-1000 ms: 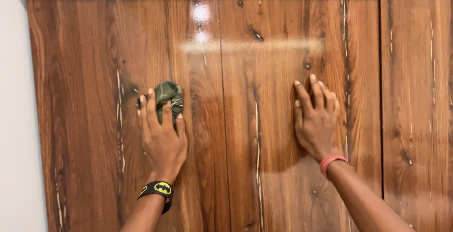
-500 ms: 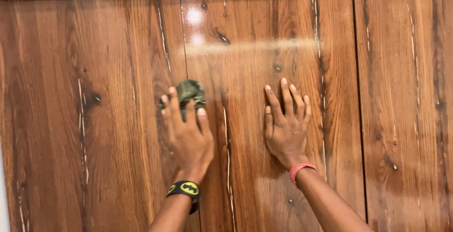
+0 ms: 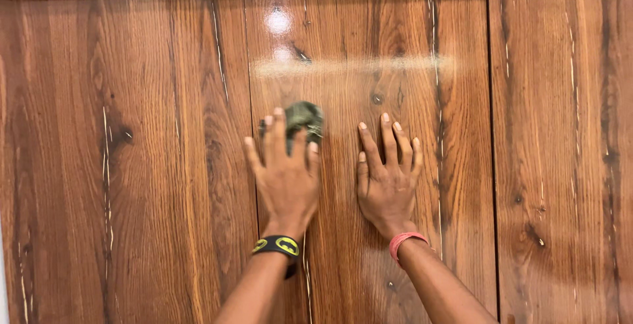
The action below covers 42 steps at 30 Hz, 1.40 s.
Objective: The person wipes the interior shelves and back panel of a wooden closet with a green cloth, then closes the doors and continues wiping the exterior surfaces. The person uses a cloth to clean the wooden surfaces.
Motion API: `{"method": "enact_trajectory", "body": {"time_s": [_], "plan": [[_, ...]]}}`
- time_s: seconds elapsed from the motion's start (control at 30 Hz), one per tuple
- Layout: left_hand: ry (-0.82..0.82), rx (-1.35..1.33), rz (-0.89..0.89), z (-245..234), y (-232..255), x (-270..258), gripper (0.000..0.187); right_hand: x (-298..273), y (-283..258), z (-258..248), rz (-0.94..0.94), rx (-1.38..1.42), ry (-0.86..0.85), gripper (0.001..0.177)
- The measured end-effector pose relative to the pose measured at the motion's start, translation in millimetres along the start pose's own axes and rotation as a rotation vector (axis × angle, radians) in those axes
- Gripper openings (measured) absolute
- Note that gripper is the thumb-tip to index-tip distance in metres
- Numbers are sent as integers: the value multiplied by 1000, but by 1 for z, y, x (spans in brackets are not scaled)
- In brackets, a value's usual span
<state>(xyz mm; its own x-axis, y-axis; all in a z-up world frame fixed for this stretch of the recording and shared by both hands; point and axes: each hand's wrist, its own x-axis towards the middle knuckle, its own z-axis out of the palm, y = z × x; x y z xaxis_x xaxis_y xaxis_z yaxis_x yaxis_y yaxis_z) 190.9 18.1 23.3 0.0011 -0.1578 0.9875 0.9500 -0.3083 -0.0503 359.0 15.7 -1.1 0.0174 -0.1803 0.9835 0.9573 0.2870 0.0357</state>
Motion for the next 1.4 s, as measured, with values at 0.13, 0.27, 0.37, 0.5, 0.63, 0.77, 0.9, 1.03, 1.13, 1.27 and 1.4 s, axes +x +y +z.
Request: {"method": "enact_trajectory", "body": {"time_s": [0.13, 0.27, 0.37, 0.5, 0.63, 0.77, 0.9, 1.03, 1.13, 1.27, 1.4], "plan": [[4, -4, -140, -10, -25, 14, 41, 0, -1, 0, -1, 3, 7, 48], [105, -104, -169, -11, -26, 14, 43, 0, -3, 0, 2, -18, 8, 48], [121, -157, -196, -5, -18, 11, 42, 0, -4, 0, -7, -35, 15, 48], [136, -221, -128, 9, 0, 9, 42, 1, -6, 1, 0, -45, 16, 48], [74, -344, -105, 19, 35, 4, 46, 1, -7, -1, -11, -44, 12, 47], [65, -554, -91, 21, 59, 3, 43, 0, -3, -1, -20, -51, 10, 46], [76, -670, -107, 16, 52, 4, 37, 0, -2, 0, -38, -31, 28, 44], [81, -613, -32, 9, 43, 8, 26, 0, 1, -1, -57, -31, 16, 41], [81, -657, 40, 3, 31, 10, 26, 0, 0, -2, -55, -13, 10, 42], [-12, -703, 147, -3, 11, 11, 27, 1, 0, -4, -50, -1, -8, 45], [-38, -643, 269, -8, 2, 9, 33, -2, 0, -5, -45, 18, -23, 46]]}}
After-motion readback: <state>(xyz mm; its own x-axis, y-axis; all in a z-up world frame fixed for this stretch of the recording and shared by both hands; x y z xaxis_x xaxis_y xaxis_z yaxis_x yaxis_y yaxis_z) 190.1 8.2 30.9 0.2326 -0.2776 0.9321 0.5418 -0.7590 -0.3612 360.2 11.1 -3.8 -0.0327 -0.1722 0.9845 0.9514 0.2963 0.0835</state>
